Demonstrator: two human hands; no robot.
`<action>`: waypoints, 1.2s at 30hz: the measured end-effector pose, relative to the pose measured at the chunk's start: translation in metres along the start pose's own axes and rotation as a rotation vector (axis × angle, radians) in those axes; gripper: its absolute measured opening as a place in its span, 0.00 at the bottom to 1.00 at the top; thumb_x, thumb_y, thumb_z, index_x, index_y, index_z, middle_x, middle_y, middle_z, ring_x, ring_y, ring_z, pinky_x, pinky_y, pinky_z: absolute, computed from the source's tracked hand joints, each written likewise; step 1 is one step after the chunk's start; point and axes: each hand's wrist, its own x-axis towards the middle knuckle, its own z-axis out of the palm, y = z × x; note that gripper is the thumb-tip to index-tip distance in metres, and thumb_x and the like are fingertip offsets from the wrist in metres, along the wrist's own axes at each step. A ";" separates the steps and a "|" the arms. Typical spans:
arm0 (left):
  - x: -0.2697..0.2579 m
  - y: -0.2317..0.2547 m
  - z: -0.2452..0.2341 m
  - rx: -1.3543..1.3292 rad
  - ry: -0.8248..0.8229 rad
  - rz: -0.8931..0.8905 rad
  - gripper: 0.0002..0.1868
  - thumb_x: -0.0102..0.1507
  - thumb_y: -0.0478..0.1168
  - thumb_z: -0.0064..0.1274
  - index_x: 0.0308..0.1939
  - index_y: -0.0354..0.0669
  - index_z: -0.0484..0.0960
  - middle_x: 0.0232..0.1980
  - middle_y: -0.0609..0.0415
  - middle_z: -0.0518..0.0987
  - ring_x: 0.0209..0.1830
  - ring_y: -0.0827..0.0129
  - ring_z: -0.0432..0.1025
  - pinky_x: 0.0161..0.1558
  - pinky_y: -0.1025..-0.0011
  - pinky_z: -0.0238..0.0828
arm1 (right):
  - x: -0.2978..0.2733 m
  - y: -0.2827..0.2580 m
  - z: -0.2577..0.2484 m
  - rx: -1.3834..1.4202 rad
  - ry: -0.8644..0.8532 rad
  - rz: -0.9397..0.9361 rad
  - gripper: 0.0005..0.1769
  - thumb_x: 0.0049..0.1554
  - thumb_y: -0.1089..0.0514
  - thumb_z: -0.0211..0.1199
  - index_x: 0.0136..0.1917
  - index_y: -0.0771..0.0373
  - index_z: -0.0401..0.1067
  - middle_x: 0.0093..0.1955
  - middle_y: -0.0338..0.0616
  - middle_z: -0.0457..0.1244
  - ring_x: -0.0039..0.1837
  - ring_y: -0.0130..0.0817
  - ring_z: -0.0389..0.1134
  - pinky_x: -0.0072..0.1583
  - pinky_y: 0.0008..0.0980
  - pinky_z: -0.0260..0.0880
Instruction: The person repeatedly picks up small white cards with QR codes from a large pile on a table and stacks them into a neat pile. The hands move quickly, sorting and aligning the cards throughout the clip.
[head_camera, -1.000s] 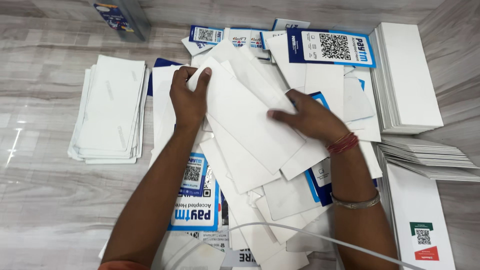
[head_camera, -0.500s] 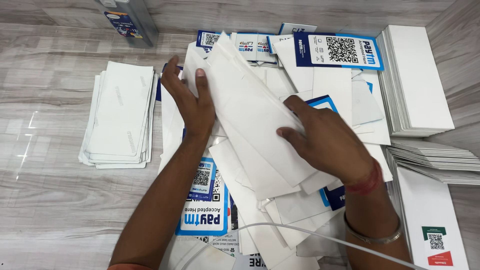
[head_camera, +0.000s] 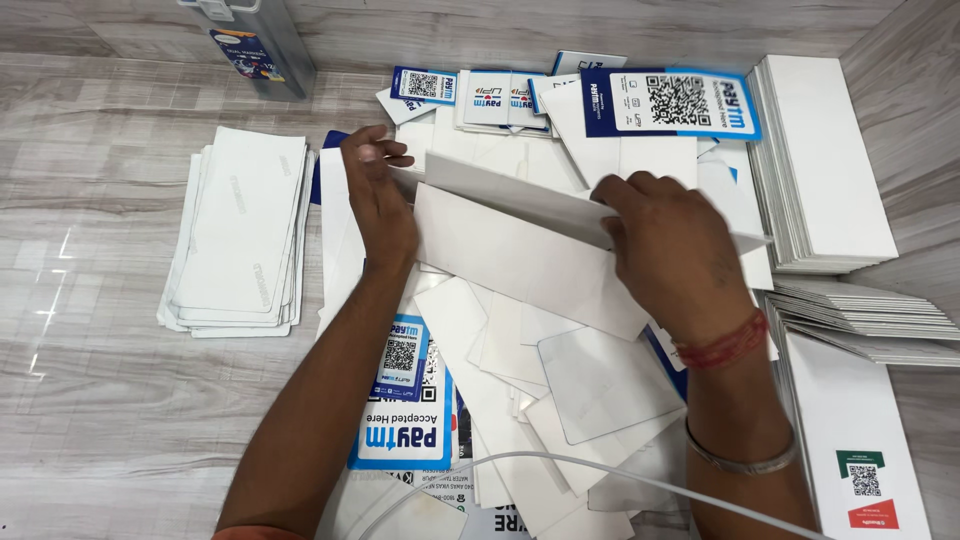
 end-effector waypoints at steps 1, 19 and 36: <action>-0.001 -0.001 0.001 -0.003 -0.015 0.001 0.29 0.77 0.61 0.30 0.61 0.39 0.70 0.47 0.52 0.76 0.50 0.70 0.70 0.59 0.69 0.68 | 0.002 0.002 0.006 0.000 -0.003 0.004 0.12 0.57 0.64 0.64 0.56 0.60 0.74 0.43 0.47 0.67 0.46 0.45 0.69 0.50 0.44 0.67; -0.004 0.012 0.009 0.203 -0.348 0.009 0.35 0.63 0.41 0.68 0.66 0.43 0.61 0.53 0.48 0.77 0.58 0.62 0.74 0.60 0.62 0.74 | 0.007 0.036 0.039 -0.148 0.202 0.131 0.26 0.47 0.46 0.75 0.57 0.55 0.77 0.56 0.47 0.68 0.61 0.49 0.67 0.66 0.66 0.51; 0.026 0.042 0.057 0.162 -0.372 0.114 0.16 0.74 0.30 0.49 0.64 0.40 0.65 0.55 0.44 0.78 0.57 0.61 0.75 0.60 0.66 0.72 | 0.013 0.062 0.045 -0.077 0.296 0.051 0.21 0.61 0.62 0.71 0.67 0.58 0.73 0.49 0.45 0.66 0.52 0.42 0.68 0.57 0.45 0.68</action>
